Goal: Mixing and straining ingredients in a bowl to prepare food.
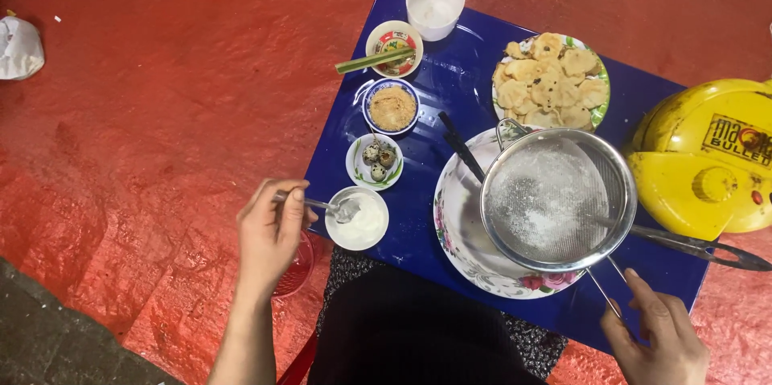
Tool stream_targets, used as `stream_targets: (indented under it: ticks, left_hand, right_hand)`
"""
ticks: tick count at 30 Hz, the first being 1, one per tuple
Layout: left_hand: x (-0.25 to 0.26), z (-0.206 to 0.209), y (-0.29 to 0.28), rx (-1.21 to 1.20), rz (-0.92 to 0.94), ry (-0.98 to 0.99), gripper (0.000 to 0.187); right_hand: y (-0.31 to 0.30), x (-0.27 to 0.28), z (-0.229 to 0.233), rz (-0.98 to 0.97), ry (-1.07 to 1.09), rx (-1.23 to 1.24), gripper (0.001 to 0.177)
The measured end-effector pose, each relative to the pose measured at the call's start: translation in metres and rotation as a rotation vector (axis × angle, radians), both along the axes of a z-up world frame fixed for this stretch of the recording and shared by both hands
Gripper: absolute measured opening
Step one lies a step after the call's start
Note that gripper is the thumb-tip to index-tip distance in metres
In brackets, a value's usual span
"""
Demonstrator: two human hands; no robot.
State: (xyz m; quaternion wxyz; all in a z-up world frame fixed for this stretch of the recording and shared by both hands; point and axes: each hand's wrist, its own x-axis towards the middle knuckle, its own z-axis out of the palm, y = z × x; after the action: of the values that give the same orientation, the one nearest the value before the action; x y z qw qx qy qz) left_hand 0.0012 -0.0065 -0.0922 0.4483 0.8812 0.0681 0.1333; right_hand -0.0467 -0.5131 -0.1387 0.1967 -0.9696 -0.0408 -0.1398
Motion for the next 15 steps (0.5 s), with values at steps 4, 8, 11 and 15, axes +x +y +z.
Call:
stream_targets:
  ticks: [4, 8, 11, 15]
  left_hand:
    - [-0.004, -0.001, 0.005, -0.122, 0.133, 0.089, 0.017]
    - [-0.002, 0.005, 0.007, -0.324, 0.259, 0.031, 0.014]
    - [0.000, 0.019, 0.004, -0.415, 0.316, 0.015, 0.014]
    - [0.003, 0.019, 0.003, -0.639, 0.257, -0.083, 0.015]
  right_hand:
    - [0.000, -0.001, 0.000, -0.018, 0.017, -0.015, 0.050]
    - [-0.003, -0.001, -0.003, -0.020, 0.026, -0.011, 0.052]
    - [0.001, -0.001, -0.001, -0.022, 0.023, -0.009, 0.049]
    - [0.002, 0.004, 0.004, 0.009, 0.040, -0.018, 0.051]
